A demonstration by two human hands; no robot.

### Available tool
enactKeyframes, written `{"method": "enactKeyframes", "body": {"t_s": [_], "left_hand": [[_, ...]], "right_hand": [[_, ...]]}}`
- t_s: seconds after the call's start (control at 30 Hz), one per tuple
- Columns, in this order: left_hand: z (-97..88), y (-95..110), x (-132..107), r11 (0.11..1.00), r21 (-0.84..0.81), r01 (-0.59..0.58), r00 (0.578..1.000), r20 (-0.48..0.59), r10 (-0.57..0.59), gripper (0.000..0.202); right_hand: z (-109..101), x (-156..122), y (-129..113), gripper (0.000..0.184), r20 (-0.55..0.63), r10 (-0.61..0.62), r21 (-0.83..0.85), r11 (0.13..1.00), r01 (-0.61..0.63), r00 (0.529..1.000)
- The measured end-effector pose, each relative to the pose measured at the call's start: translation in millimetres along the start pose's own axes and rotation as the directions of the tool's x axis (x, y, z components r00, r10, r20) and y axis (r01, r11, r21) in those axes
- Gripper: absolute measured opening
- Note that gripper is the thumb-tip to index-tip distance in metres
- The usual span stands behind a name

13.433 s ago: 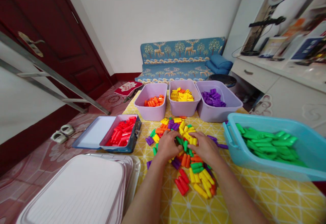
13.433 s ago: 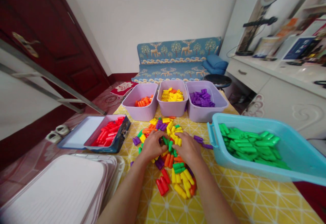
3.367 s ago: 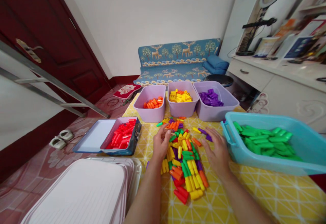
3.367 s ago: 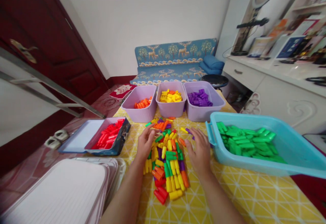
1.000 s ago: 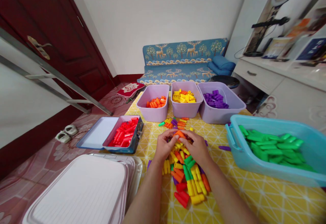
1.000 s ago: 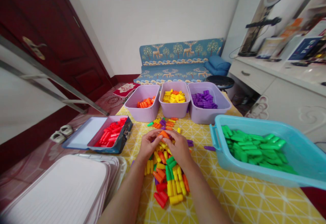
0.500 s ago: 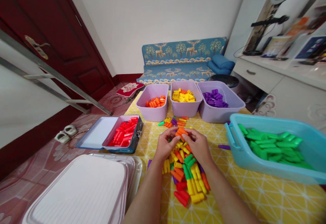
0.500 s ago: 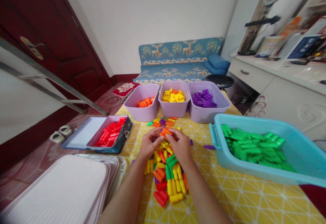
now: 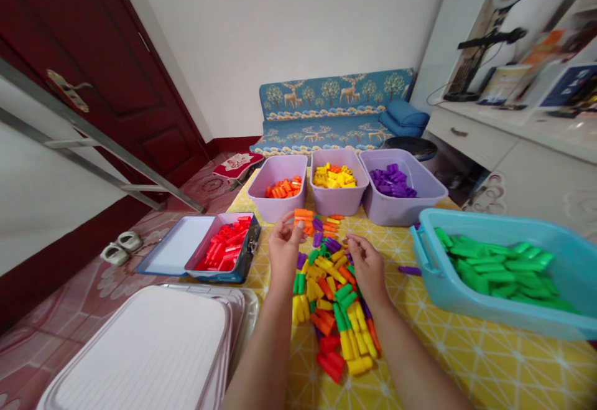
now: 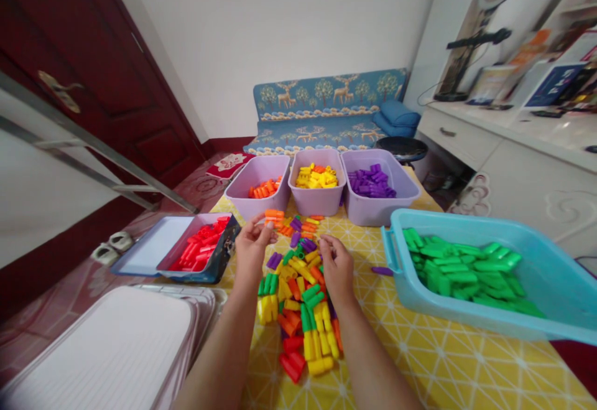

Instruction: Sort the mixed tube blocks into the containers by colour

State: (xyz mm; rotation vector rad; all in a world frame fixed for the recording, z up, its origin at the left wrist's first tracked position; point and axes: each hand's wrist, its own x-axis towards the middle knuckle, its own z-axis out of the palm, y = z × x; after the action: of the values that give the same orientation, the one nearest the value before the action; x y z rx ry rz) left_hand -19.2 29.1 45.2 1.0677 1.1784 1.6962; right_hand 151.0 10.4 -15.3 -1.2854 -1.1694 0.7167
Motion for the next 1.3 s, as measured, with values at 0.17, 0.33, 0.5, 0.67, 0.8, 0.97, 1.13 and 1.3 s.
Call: {"method": "enactKeyframes", "body": {"t_s": [0.17,0.33,0.5,0.67,0.8,0.97,1.13,1.3], "left_hand": [[3.4,34,64,0.966,0.185,-0.180,0.967,-0.144,0.208,0.046],[4.9,36,82,0.723,0.597,-0.347,0.891,-0.030,0.453,0.058],[18.3,-3,44,0.614,0.527,-0.588,0.809,0.370,0.457,0.036],[32.7,-44,43,0.518,0.640,-0.568,0.792,0.595,0.134,0.042],[36.8,-60,46,0.405,0.765,-0.501,0.820,0.569,-0.058,0.047],[36.9,-61,36,0.363,0.809,-0.462,0.841,0.530,-0.109,0.049],[26.6,-43,26,0.426,0.748,-0.509,0.762,0.622,-0.181,0.041],[4.3,-40,5,0.628,0.656,-0.418,0.780,0.614,-0.122,0.037]], "right_hand": [[0,-1,0,0.038,0.010,-0.011,-0.008,1.000,0.011,1.000],[-1,-1,0,0.038,0.017,-0.021,-0.010,1.000,0.021,1.000],[-1,0,1,0.037,0.013,-0.033,-0.046,0.998,0.033,0.999],[-1,-1,0,0.036,0.036,-0.034,-0.044,0.998,0.036,0.999],[-1,-1,0,0.036,0.041,-0.030,-0.059,0.998,0.032,0.999],[0,-1,1,0.036,0.049,-0.021,-0.060,0.998,0.024,0.999],[-1,-2,0,0.035,0.047,-0.020,-0.054,0.998,0.023,0.999],[-1,-2,-2,0.036,0.042,-0.024,-0.035,0.999,0.025,0.999]]}}
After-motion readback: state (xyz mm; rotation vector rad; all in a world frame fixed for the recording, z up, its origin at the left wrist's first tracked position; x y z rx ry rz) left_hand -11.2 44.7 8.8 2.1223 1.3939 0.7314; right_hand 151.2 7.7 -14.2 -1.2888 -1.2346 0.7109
